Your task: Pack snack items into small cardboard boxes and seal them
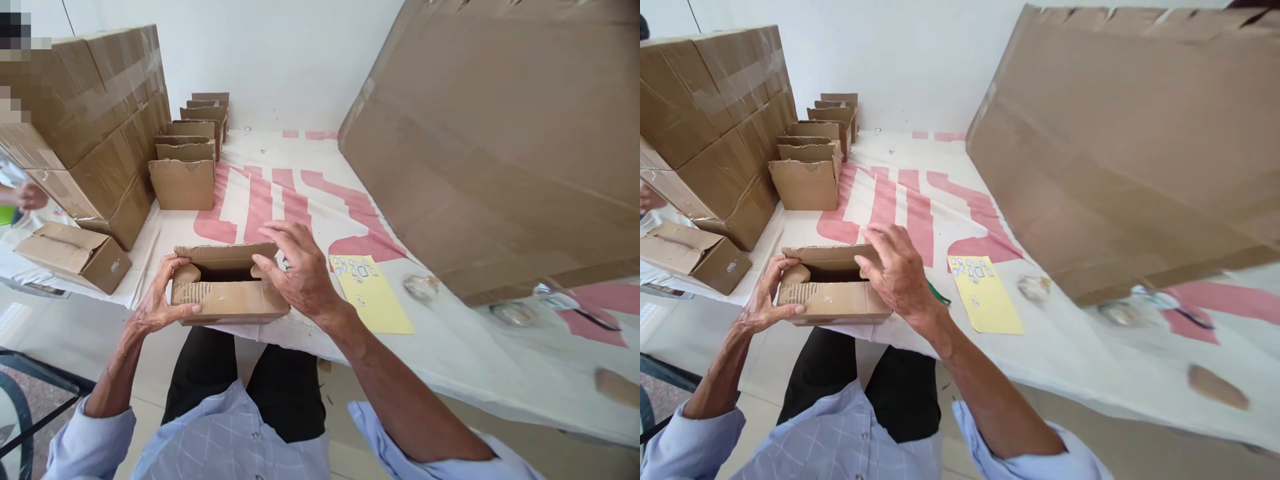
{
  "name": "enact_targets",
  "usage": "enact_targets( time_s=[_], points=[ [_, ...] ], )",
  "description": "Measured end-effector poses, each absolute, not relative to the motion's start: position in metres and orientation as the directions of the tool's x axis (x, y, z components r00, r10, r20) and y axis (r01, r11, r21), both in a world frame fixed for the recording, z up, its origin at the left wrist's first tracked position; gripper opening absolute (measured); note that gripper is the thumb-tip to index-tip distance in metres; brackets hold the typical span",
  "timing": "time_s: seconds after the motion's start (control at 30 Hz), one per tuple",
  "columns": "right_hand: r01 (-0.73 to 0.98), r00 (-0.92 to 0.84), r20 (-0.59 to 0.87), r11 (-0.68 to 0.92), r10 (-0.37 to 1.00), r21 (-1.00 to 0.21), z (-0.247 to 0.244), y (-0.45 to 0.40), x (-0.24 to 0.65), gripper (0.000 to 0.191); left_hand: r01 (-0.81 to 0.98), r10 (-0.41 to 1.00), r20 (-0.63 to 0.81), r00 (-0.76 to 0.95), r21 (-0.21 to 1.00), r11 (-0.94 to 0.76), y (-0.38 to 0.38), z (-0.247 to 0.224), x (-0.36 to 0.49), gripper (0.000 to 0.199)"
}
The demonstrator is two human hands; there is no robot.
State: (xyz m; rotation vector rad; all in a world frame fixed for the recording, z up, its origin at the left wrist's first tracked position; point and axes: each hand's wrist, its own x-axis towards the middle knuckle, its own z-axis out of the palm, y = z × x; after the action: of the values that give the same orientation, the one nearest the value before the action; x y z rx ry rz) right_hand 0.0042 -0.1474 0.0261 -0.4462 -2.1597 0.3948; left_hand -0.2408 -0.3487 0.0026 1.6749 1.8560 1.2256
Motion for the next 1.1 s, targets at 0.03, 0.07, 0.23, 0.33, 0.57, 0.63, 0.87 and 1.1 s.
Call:
enact_targets(
  time_s=[0.03, 0.07, 0.23, 0.33, 0.57, 0.63, 0.87, 1.1],
  points=[
    [0.161, -0.61, 0.689, 0.912, 0.392, -0.376, 0.034, -0.147, -0.005, 0.031, 0.616, 0.932, 0.277, -0.234, 0.784, -0.078, -0.348, 0.003, -0.241, 0.092],
    [0.144, -0.67, 0.661, 0.932, 0.338, -0.332, 0.041, -0.146, -0.014, 0.032, 0.611, 0.933, 0.275, -0.23, 0.787, -0.081, -0.347, 0.002, -0.24, 0.091],
    [0.094, -0.863, 0.466, 0.969, 0.193, -0.228, 0.057, -0.145, -0.062, 0.023, 0.597, 0.93, 0.284, -0.234, 0.797, -0.093, -0.346, 0.0, -0.239, 0.089],
    [0.072, -0.88, 0.443, 0.969, 0.173, -0.235, 0.055, -0.142, -0.081, 0.008, 0.587, 0.933, 0.281, -0.226, 0.803, -0.1, -0.345, -0.001, -0.239, 0.089],
    [-0.016, -0.875, 0.466, 0.953, 0.134, -0.304, 0.054, -0.138, -0.095, 0.028, 0.581, 0.938, 0.272, -0.215, 0.808, -0.101, -0.342, -0.004, -0.239, 0.088],
    [-0.034, -0.868, 0.478, 0.944, 0.134, -0.327, 0.055, -0.139, -0.096, 0.03, 0.58, 0.939, 0.267, -0.215, 0.809, -0.097, -0.342, -0.004, -0.238, 0.089],
    [-0.111, -0.849, 0.478, 0.807, 0.228, -0.581, 0.055, -0.141, -0.101, 0.028, 0.588, 0.94, 0.261, -0.221, 0.804, -0.085, -0.344, -0.002, -0.237, 0.087],
    [-0.042, -0.919, 0.245, 0.541, 0.308, -0.84, 0.068, -0.137, -0.103, 0.022, 0.596, 0.943, 0.259, -0.206, 0.798, -0.089, -0.344, 0.001, -0.237, 0.089]
  ],
)
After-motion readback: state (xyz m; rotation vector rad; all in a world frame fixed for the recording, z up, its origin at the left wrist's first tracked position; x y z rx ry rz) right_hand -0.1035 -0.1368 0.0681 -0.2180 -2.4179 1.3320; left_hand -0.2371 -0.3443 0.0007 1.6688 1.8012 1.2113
